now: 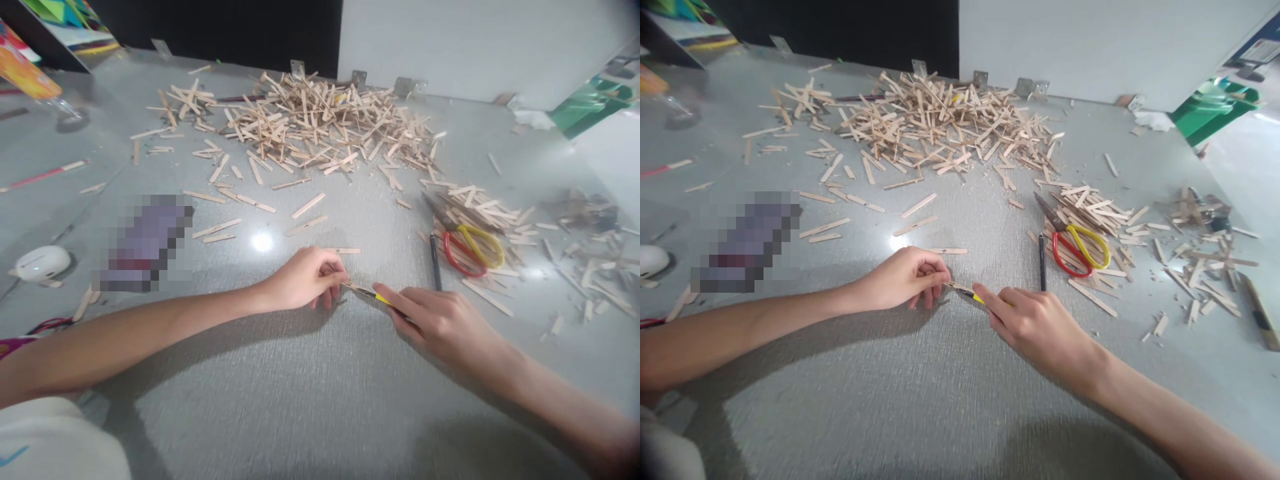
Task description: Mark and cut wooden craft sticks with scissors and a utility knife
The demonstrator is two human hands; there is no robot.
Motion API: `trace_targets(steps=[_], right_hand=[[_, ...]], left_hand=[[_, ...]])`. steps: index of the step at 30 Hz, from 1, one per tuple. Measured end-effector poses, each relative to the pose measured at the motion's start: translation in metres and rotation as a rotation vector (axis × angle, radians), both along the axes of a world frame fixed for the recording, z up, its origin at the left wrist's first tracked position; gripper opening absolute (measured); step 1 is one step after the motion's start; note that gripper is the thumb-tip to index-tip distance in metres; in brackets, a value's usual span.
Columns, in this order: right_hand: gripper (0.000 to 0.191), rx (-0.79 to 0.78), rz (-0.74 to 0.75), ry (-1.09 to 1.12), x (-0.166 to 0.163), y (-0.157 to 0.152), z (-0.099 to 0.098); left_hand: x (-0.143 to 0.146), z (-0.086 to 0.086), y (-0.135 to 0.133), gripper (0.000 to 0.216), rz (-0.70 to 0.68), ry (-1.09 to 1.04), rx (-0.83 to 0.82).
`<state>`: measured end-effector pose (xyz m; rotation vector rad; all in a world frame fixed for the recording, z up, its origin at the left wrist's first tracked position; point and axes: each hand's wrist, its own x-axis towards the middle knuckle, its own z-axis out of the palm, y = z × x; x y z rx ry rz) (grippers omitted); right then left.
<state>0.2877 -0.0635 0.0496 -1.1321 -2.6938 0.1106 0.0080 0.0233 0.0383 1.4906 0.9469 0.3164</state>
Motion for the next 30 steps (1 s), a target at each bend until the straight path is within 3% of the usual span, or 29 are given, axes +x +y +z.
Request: trace_targets(steps=[6,12,14,17,25,30], right_hand=[[0.043,0.011,0.027,-0.123,0.000,-0.003,0.006],[0.070,0.091,0.001,-0.362,0.001,-0.016,0.019],[0.063,0.173,-0.020,-0.442,-0.003,-0.021,0.021],[0.020,0.256,-0.045,-0.508,-0.009,-0.021,0.022],[0.040,0.249,0.046,-0.516,0.000,0.015,0.009],[0.025,0.304,-0.043,-0.585,-0.010,0.004,0.019]], left_hand=[[-0.004,0.000,0.007,0.021,-0.076,-0.010,-0.070],[-0.007,0.002,0.015,0.024,-0.244,-0.018,-0.188],[-0.006,0.002,0.012,0.029,-0.270,-0.012,-0.193],[-0.004,0.000,0.007,0.032,-0.281,-0.013,-0.164],[-0.001,-0.003,0.000,0.030,-0.248,-0.005,-0.030],[0.000,-0.003,-0.002,0.028,-0.237,-0.002,-0.014]])
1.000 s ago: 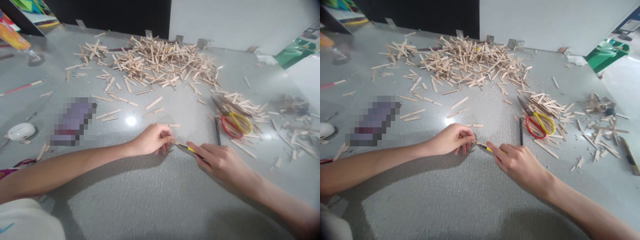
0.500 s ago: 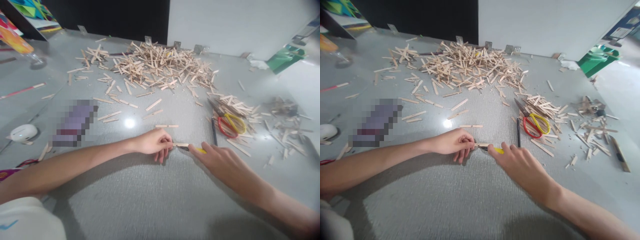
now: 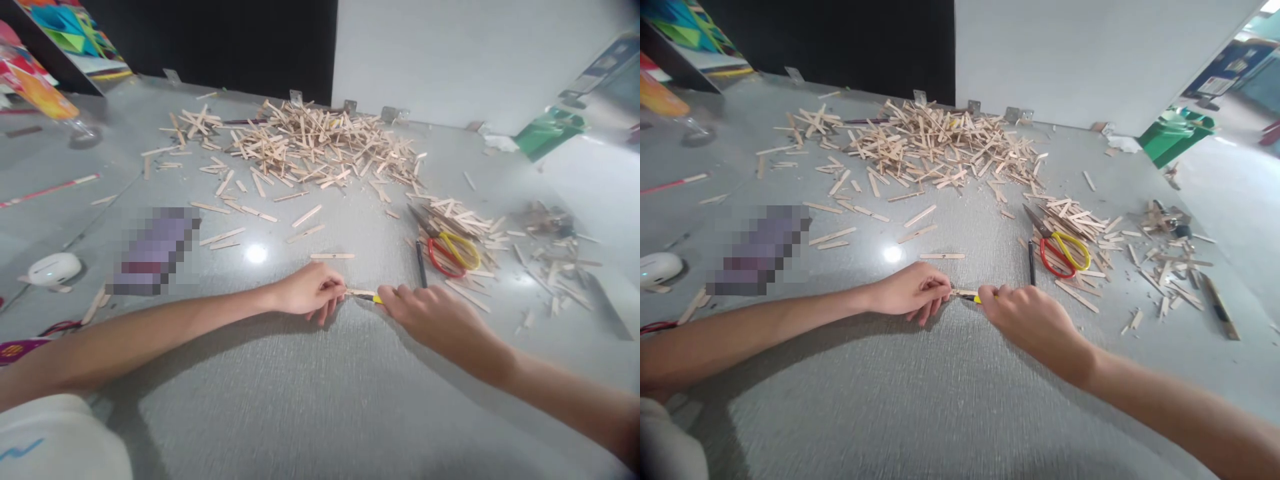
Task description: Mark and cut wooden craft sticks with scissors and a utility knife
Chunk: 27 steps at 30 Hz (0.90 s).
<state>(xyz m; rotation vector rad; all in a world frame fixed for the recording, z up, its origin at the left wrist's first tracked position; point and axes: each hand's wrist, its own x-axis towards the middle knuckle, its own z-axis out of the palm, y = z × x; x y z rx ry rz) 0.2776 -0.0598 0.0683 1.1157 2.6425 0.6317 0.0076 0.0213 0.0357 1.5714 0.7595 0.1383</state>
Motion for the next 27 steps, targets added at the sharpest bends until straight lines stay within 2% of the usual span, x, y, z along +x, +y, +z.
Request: trace_targets(steps=[2,6,11,18,22,27], right_hand=[[0.025,0.023,-0.003,0.000,-0.001,0.000,0.001],[0.033,-0.058,0.082,0.037,0.004,0.008,-0.006],[0.026,-0.022,-0.029,0.030,-0.001,0.002,-0.004],[0.029,-0.122,0.028,0.012,0.000,0.010,-0.005],[0.030,-0.068,-0.078,-0.014,-0.012,-0.004,0.004],[0.025,-0.190,-0.011,-0.036,-0.006,0.015,0.004]], left_hand=[[0.000,-0.001,-0.001,0.027,0.001,0.002,0.006],[0.001,-0.002,-0.001,0.029,-0.002,0.015,0.026],[0.000,-0.001,-0.002,0.027,0.006,0.016,0.065],[0.000,-0.002,-0.003,0.030,0.007,0.009,0.128],[-0.001,0.000,-0.005,0.027,0.012,0.002,0.137],[-0.001,0.000,-0.006,0.028,0.018,0.019,0.137]])
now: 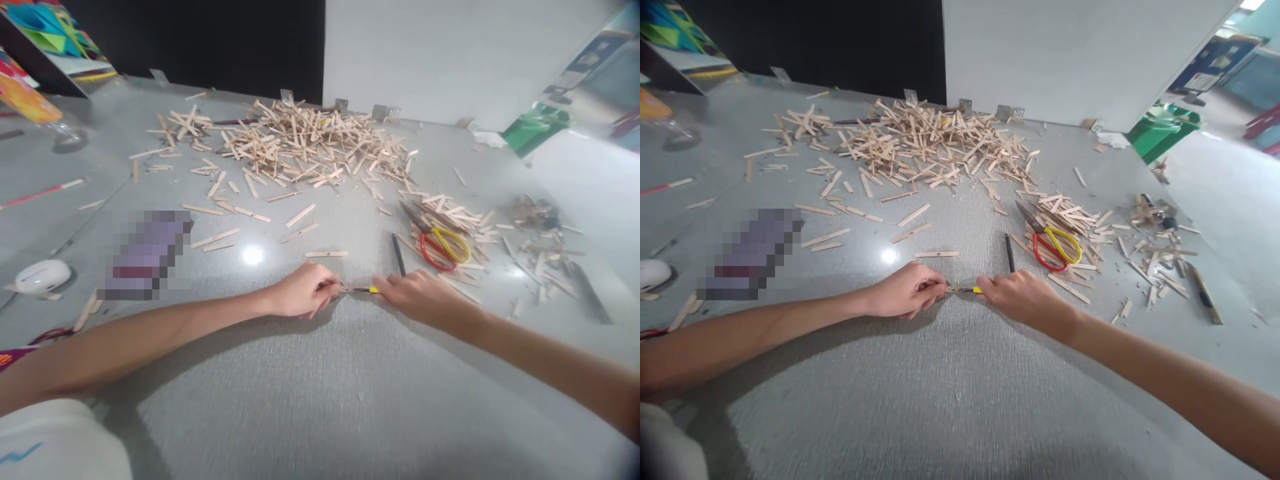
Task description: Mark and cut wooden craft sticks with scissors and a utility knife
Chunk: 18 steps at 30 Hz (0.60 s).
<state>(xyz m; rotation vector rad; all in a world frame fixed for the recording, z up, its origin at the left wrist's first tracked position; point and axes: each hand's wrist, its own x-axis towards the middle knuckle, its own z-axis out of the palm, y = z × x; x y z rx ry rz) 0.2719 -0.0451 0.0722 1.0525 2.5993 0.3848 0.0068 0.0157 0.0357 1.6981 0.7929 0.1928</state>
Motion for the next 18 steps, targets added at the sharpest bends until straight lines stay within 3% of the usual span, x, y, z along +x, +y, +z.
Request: trace_targets(steps=[8,14,18], right_hand=[[0.028,0.037,-0.078,-0.005,-0.009,-0.013,0.003],[0.026,-0.063,0.009,0.009,0.001,0.003,0.001],[0.029,0.020,-0.088,0.003,-0.009,-0.013,0.003]], left_hand=[[0.000,0.001,0.000,0.024,-0.004,-0.004,0.015],[0.000,-0.001,-0.001,0.030,0.002,0.005,0.024],[0.000,0.001,-0.001,0.026,0.003,0.013,0.019]])
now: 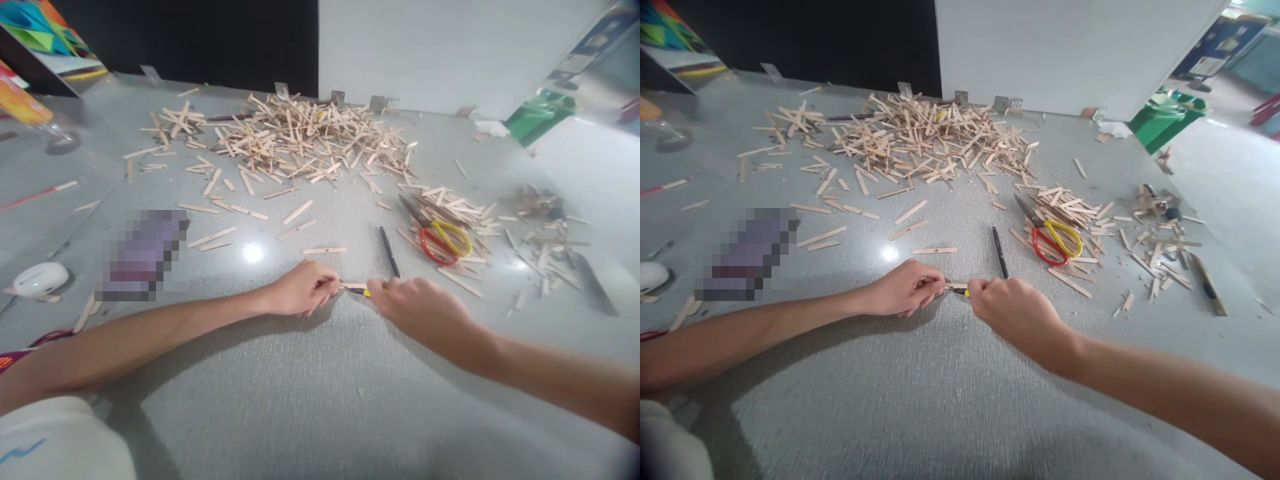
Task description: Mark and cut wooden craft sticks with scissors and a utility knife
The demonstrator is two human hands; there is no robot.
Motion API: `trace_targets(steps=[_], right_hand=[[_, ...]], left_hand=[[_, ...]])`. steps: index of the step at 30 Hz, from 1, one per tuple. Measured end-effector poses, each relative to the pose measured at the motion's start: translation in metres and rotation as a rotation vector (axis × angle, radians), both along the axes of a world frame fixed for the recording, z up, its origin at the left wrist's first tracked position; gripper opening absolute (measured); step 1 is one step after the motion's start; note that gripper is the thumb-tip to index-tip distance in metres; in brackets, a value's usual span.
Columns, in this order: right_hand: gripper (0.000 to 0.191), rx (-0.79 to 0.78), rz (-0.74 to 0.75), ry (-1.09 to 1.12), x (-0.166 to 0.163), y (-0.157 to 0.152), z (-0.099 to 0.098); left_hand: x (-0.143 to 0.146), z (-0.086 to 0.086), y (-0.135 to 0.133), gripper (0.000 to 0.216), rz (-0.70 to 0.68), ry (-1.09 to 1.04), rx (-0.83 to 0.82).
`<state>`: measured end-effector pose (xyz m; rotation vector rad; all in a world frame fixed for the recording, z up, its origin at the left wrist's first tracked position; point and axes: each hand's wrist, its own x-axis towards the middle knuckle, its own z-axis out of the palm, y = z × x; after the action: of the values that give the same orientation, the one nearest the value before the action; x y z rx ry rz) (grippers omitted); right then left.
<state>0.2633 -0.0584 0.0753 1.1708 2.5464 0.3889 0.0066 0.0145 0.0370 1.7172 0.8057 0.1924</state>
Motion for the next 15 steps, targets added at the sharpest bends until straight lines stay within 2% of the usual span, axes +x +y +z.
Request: trace_targets(steps=[6,11,15], right_hand=[[0.021,-0.020,0.077,0.030,0.007,0.005,-0.010],[0.028,0.054,-0.009,0.001,-0.004,-0.006,-0.005],[0.022,0.032,0.015,-0.001,-0.001,-0.005,-0.002]], left_hand=[[0.001,0.002,-0.001,0.030,0.007,0.004,0.004],[0.002,0.003,-0.001,0.028,0.007,0.009,0.009],[0.003,0.002,0.000,0.029,0.008,0.017,-0.009]])
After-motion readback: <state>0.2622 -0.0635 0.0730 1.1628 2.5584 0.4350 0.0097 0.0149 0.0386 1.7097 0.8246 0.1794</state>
